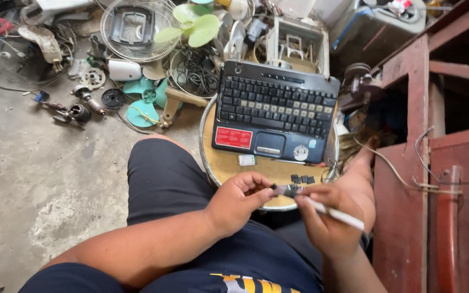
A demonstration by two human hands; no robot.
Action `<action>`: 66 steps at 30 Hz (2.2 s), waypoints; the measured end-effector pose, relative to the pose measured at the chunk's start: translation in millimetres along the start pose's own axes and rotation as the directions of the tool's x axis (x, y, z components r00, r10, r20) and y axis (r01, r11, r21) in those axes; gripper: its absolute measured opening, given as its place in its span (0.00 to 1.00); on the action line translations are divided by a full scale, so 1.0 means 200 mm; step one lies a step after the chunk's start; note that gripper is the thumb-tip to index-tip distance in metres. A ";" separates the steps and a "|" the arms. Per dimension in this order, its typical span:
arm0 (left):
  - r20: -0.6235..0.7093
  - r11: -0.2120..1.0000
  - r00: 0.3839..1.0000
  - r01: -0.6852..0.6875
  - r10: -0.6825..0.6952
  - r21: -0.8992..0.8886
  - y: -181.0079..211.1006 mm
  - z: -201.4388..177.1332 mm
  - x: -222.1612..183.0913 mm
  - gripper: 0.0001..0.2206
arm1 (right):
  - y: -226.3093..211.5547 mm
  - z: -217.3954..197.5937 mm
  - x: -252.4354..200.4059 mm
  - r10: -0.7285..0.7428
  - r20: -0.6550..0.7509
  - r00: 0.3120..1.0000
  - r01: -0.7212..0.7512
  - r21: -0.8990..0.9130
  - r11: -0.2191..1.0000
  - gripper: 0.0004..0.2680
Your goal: Cleaning and organizing individual laptop keyboard keys using a small brush and placing them on a tray.
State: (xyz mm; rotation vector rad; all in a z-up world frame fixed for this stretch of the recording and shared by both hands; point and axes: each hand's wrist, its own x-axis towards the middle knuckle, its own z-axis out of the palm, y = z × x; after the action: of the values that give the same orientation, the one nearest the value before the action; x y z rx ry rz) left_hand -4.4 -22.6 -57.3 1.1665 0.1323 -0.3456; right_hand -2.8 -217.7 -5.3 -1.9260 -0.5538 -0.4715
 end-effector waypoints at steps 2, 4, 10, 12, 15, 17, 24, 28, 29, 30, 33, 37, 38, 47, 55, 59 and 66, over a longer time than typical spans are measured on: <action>-0.023 0.997 0.999 0.028 -0.027 0.071 0.00 0.00 -0.02 0.04 | -0.05 -0.02 -0.01 -0.005 -0.043 0.999 0.001 -0.091 0.996 0.07; -0.043 0.989 0.998 0.049 -0.043 0.141 -0.01 -0.01 0.00 0.04 | -0.09 -0.03 0.02 -0.020 -0.086 0.996 0.004 -0.185 0.983 0.05; -0.067 0.988 0.997 0.048 -0.039 0.144 0.04 -0.01 -0.03 0.04 | -0.11 -0.01 0.10 0.011 -0.068 0.998 -0.019 -0.124 0.992 0.09; -0.082 0.973 0.996 0.058 -0.041 0.224 0.02 -0.03 -0.05 0.06 | -0.32 -0.04 0.25 -0.254 0.050 0.966 0.259 -0.201 0.945 0.03; -0.054 0.946 0.994 0.102 -0.090 0.307 0.05 -0.01 -0.03 0.05 | -0.05 -0.06 -0.08 0.026 0.093 0.995 -0.003 -0.242 0.970 0.05; -0.080 0.942 0.988 0.148 -0.130 0.300 0.06 0.01 -0.04 0.06 | -0.02 -0.02 -0.06 0.107 -0.050 0.993 -0.114 -0.145 0.983 0.05; -0.022 0.987 1.000 0.020 -0.016 0.159 0.06 0.00 -0.01 0.09 | 0.10 0.05 -0.03 0.180 -0.125 0.976 -0.170 0.087 0.982 0.08; -0.048 0.959 0.998 0.050 -0.037 0.281 0.08 0.00 -0.02 0.03 | -0.04 0.03 -0.02 0.174 -0.232 0.957 -0.182 -0.013 0.983 0.06; -0.057 0.955 0.998 0.034 -0.018 0.296 0.07 0.00 0.00 0.04 | -0.06 0.01 0.00 0.095 -0.151 0.984 -0.096 -0.002 0.995 0.05; -0.062 0.948 0.998 0.048 -0.030 0.316 0.05 -0.01 -0.02 0.04 | -0.12 0.00 -0.03 0.041 -0.076 0.996 -0.040 0.017 0.999 0.04; -0.064 0.972 0.998 0.022 -0.007 0.235 0.02 -0.02 -0.02 0.05 | 0.07 0.06 -0.09 0.291 -0.132 0.948 -0.284 0.065 0.957 0.07; -0.051 0.961 0.998 -0.008 0.023 0.276 0.05 -0.02 -0.02 0.04 | -0.05 0.02 -0.03 0.087 -0.102 0.991 -0.072 0.145 0.987 0.05; -0.043 0.964 0.999 -0.004 0.016 0.267 0.04 -0.03 -0.03 0.05 | -0.05 0.02 -0.04 0.082 -0.075 0.994 -0.077 0.065 0.995 0.05; -0.080 0.971 0.997 0.001 0.018 0.239 0.02 -0.02 -0.02 0.05 | -0.03 0.05 -0.04 -0.010 -0.099 0.995 0.009 -0.013 1.000 0.05; -0.121 0.942 0.992 0.071 -0.032 0.329 0.07 0.02 -0.04 0.02 | -0.03 -0.02 0.01 0.034 -0.030 0.999 -0.033 0.035 0.999 0.06; -0.101 0.898 0.995 0.040 0.005 0.438 0.09 0.04 -0.07 0.03 | -0.15 0.00 0.18 -0.029 0.019 0.999 0.032 -0.146 0.989 0.06; -0.082 0.869 0.997 0.034 0.007 0.493 0.12 0.04 -0.06 0.03 | 0.07 -0.02 0.01 0.217 -0.035 0.975 -0.220 -0.093 0.971 0.07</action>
State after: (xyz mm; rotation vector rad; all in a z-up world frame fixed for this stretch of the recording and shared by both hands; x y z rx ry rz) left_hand -9.2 -20.2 -30.0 1.6930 0.1267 -0.3547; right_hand 6.2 -226.8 -13.0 -2.0423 -0.3024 -0.3847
